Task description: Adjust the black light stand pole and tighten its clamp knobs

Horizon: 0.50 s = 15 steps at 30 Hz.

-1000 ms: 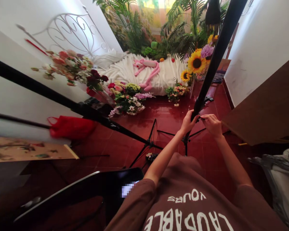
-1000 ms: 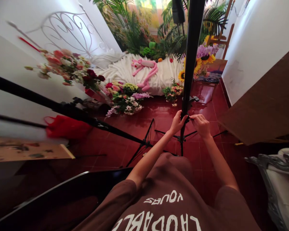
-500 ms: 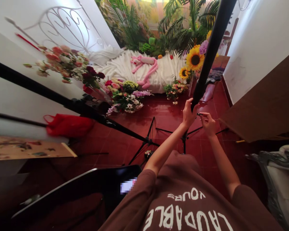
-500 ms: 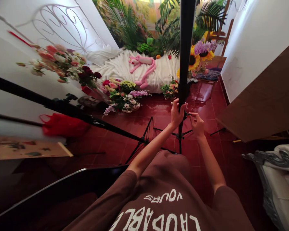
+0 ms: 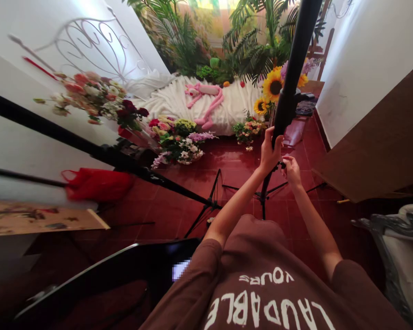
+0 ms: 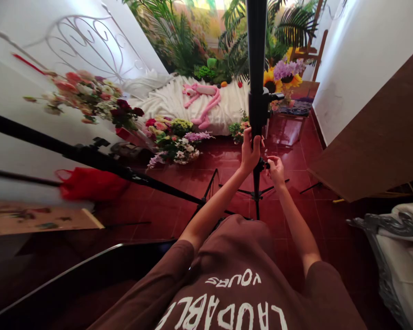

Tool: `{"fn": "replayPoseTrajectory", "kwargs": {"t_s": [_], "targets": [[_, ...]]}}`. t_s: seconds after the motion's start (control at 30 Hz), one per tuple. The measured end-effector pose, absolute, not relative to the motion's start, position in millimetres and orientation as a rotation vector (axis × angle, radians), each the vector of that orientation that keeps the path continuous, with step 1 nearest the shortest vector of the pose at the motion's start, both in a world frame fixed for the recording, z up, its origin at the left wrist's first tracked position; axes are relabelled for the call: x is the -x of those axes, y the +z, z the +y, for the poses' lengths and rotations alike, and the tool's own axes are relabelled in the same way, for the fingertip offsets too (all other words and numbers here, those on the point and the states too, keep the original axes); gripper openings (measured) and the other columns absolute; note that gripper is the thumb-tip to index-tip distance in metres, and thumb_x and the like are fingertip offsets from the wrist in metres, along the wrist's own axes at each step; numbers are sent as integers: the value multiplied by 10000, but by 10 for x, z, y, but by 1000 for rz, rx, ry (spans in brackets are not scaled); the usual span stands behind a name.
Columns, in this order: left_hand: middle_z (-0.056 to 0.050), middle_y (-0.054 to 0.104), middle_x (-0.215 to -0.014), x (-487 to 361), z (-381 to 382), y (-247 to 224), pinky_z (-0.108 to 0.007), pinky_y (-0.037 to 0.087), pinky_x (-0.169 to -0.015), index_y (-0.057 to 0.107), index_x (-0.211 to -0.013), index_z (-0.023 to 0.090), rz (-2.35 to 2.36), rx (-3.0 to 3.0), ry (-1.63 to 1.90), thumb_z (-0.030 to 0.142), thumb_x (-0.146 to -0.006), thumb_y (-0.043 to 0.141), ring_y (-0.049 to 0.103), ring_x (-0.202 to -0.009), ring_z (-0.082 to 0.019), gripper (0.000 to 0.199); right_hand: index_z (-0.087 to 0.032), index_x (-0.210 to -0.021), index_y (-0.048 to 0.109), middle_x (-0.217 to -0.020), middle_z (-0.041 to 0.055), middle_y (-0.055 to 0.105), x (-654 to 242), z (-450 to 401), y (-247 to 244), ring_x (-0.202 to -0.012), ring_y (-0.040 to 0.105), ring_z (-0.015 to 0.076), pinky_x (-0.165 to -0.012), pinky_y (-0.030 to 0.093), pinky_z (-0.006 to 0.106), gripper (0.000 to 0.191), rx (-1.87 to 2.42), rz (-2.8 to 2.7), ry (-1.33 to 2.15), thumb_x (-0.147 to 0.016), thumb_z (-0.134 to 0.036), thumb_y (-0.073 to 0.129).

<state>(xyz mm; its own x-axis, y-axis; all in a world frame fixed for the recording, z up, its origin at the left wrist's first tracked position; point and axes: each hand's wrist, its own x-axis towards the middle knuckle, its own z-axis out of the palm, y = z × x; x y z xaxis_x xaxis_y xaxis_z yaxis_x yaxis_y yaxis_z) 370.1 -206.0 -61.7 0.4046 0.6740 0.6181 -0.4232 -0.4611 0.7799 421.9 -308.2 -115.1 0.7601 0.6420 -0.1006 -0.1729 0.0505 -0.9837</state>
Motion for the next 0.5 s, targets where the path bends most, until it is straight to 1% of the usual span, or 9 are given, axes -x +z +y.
{"fn": "replayPoseTrajectory", "kwargs": {"t_s": [0.1,0.2,0.27,0.33,0.4,0.5], "targets": [[29,584,-747,-3718,-2051,-635,-224,435,-622,461,-1264,272,223,-1598,1298,522,-946,410,567,-626,-75,408,-203,-977,551,-383,-120,421,-4248,-3024,-1095,-276,295,53,-300,171,141,164,1275,-241,838,-838,-276,502],[20,599,-770,-3713,-2054,-607,-230,439,-622,480,-1247,266,230,-1573,1288,520,-944,416,575,-634,-79,400,-175,-892,564,-397,-109,433,-4326,-3016,-1025,-283,277,29,-289,177,102,125,1076,-47,1140,-851,-171,445],[19,600,-759,-3701,-2063,-575,-233,442,-626,505,-1212,252,236,-1552,1278,519,-940,430,574,-630,-80,388,-161,-810,555,-423,-94,471,-4388,-3034,-999,-309,334,16,-304,235,70,138,922,40,1287,-843,-98,437],[17,596,-735,-3686,-2072,-556,-237,442,-625,533,-1163,234,240,-1539,1258,525,-937,433,571,-620,-81,382,-150,-762,549,-464,-80,526,-4438,-3052,-1006,-358,430,9,-343,315,48,174,796,81,1330,-842,-52,430],[17,584,-703,-3668,-2073,-572,-238,433,-600,556,-1105,221,236,-1530,1206,542,-936,418,558,-593,-82,389,-141,-757,560,-522,-70,586,-4465,-3055,-1043,-419,517,4,-397,389,44,196,650,99,1336,-846,-31,425],[27,547,-654,-3626,-2053,-680,-229,407,-538,572,-997,204,224,-1523,1072,580,-928,388,515,-531,-76,425,-137,-789,591,-611,-55,657,-4467,-3018,-1112,-492,598,9,-459,470,70,245,376,174,1351,-840,-4,391]]}}
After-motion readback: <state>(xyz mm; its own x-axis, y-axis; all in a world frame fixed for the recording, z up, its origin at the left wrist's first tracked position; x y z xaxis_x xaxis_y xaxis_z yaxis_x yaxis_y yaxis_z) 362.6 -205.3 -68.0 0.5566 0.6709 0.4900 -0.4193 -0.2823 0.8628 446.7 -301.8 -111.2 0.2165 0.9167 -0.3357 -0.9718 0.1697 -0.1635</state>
